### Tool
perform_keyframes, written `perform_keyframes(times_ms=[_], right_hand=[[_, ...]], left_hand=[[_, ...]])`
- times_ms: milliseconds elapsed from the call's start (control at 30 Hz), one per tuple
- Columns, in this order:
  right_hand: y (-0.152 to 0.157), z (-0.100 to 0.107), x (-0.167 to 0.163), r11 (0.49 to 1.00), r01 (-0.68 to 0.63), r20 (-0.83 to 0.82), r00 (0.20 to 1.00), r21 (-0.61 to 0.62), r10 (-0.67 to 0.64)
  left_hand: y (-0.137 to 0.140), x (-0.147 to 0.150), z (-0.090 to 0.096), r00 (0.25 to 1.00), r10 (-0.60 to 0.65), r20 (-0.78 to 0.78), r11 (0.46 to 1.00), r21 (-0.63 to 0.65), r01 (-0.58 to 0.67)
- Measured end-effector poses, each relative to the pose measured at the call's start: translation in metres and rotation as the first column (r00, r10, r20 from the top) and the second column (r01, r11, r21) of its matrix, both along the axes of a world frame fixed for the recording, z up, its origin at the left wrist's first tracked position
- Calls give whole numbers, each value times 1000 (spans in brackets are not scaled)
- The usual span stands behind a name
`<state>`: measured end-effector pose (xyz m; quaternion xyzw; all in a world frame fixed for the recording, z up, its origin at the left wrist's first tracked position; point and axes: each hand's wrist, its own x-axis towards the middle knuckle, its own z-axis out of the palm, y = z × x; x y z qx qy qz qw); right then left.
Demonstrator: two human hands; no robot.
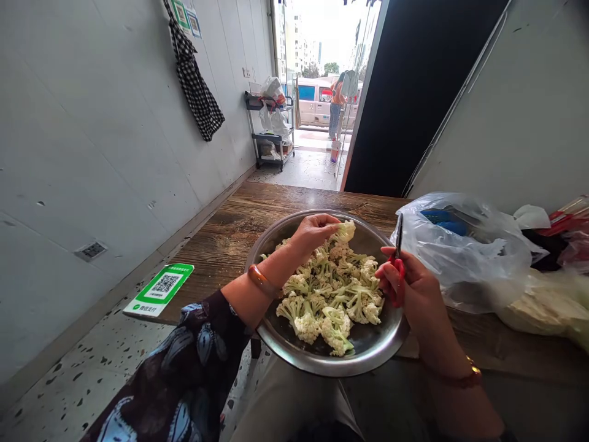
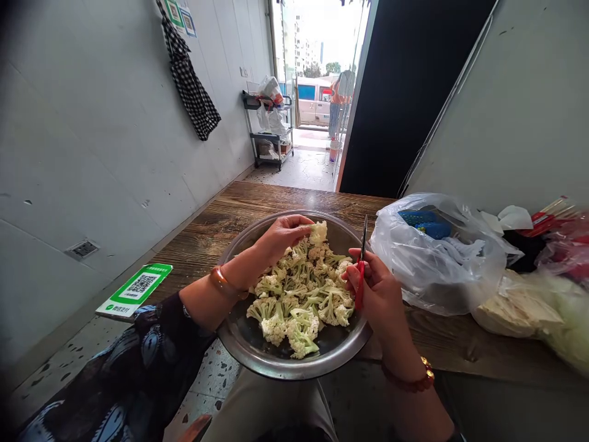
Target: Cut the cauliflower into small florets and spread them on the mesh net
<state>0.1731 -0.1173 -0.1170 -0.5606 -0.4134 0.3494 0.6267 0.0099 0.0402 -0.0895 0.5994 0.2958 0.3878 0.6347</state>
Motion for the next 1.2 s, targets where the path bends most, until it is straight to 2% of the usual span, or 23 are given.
perform_keyframes(times_ms=[133,267,400,533,767,867,1000,1200], right_hand=[[1,-4,2,999,-50,57,997,-16,51],[2,-10,6,987,-144,297,942,-76,160],[5,-11,6,978,-166,526,824,-130,209],[6,-5,3,979,-146,629,750,-144,204],[7,-2,2,976,-149,628,748,-158,216],[7,-3,3,978,-143,618,758,-152,207],[7,-5,4,981,-134,612,767,-142,194],[7,-6,6,962,-222,546,792,-158,272]], left_hand=[[-1,1,-1,995,-34,97,992,-116,45],[-1,2,-1,986,-43,162,974,-211,78],[-1,0,0,982,-73,173,971,-212,110],[-2,-1,0,983,-122,139,978,-150,143],[-2,0,-1,973,-189,132,975,-90,202],[-1,1,-2,976,-167,139,982,-70,178],[-3,1,0,975,-154,161,979,-107,172],[-3,2,1,972,-104,212,986,-105,128]])
